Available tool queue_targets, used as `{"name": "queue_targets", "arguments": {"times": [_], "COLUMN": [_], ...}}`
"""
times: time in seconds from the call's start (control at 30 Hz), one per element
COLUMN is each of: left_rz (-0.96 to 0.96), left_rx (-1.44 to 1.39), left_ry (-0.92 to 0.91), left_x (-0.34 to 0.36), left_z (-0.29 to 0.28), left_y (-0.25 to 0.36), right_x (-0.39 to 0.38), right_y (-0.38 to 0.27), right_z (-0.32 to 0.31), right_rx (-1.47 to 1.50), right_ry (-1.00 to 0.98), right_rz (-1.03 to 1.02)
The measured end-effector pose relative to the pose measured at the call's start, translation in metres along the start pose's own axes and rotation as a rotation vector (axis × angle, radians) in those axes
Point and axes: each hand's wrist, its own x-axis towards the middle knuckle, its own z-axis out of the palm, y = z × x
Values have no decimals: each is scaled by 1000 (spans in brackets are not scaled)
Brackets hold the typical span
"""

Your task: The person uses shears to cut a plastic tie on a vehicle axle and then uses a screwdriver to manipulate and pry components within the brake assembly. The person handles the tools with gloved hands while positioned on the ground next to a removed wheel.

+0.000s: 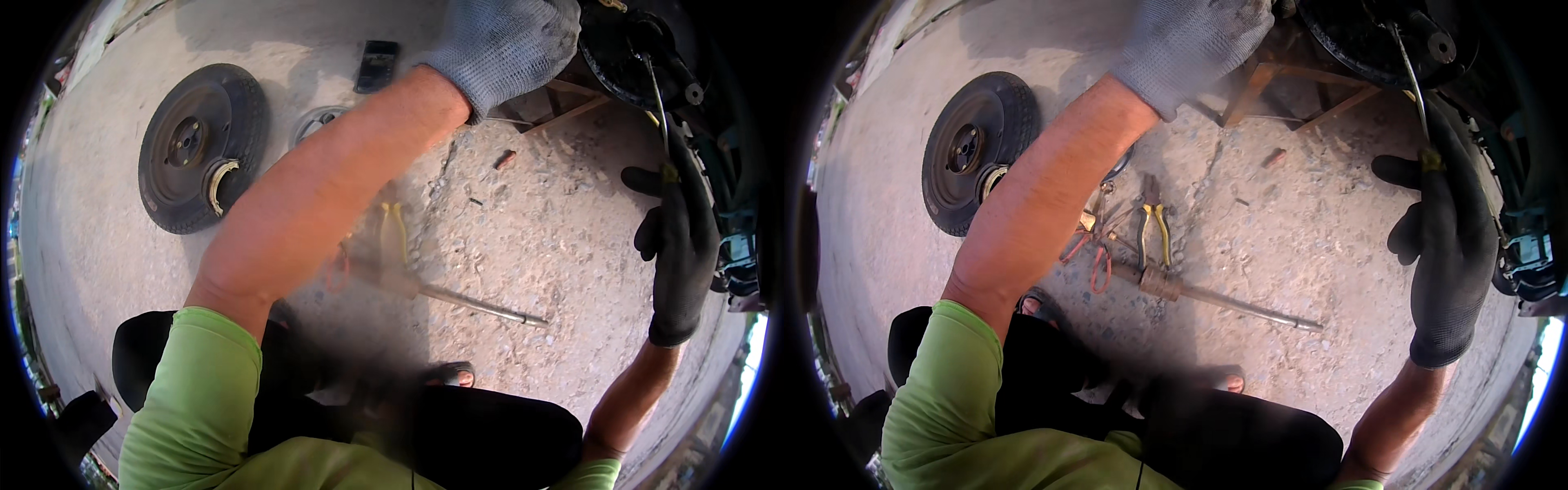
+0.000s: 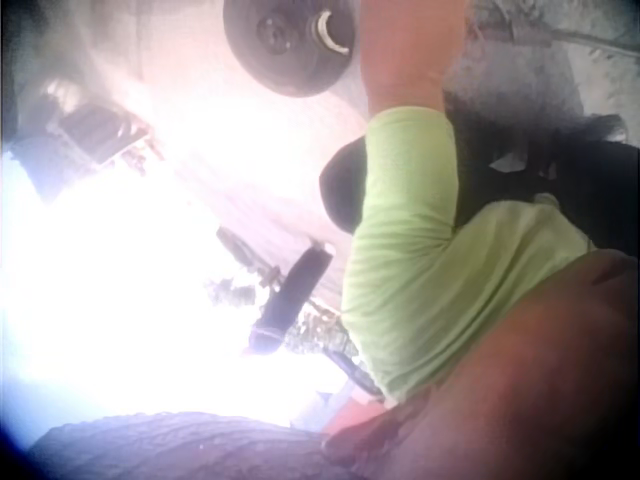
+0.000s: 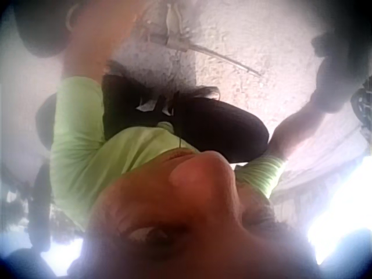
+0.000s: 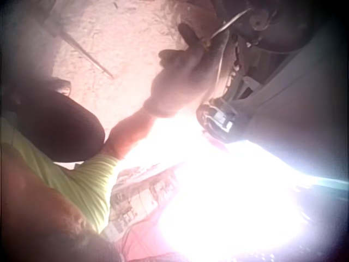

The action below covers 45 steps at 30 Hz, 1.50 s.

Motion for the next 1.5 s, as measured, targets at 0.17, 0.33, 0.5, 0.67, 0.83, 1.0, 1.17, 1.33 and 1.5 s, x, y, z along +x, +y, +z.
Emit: {"name": "queue_targets", "arguments": {"times": [0.17,0.33,0.5,0.67,0.83,1.0,1.17,1.33,1.5], "left_rz": [69,-137,-125,-43,128,154,272,264,47], "left_rx": [71,26,5,8,105,132,245,363,212], "left_ry": [-25,-59,-21,-33,48,44,90,-38,-53], "left_x": [4,3,3,0,0,-1,-3,-4,-3], "left_z": [0,-3,-2,1,9,6,11,-3,9], "left_y": [-4,14,14,8,-6,3,-11,-6,-5], "right_x": [3,1,-2,3,3,10,10,5,0], "right_y": [7,-12,-13,9,0,1,-4,-6,-19], "right_z": [-3,8,18,6,15,6,7,26,31], "right_rx": [-1,228,164,224,328,282,358,420,496], "right_ry": [-36,-14,49,-50,-6,-65,-80,-49,-84], "right_rz": [-42,88,78,25,112,127,157,166,188]}}
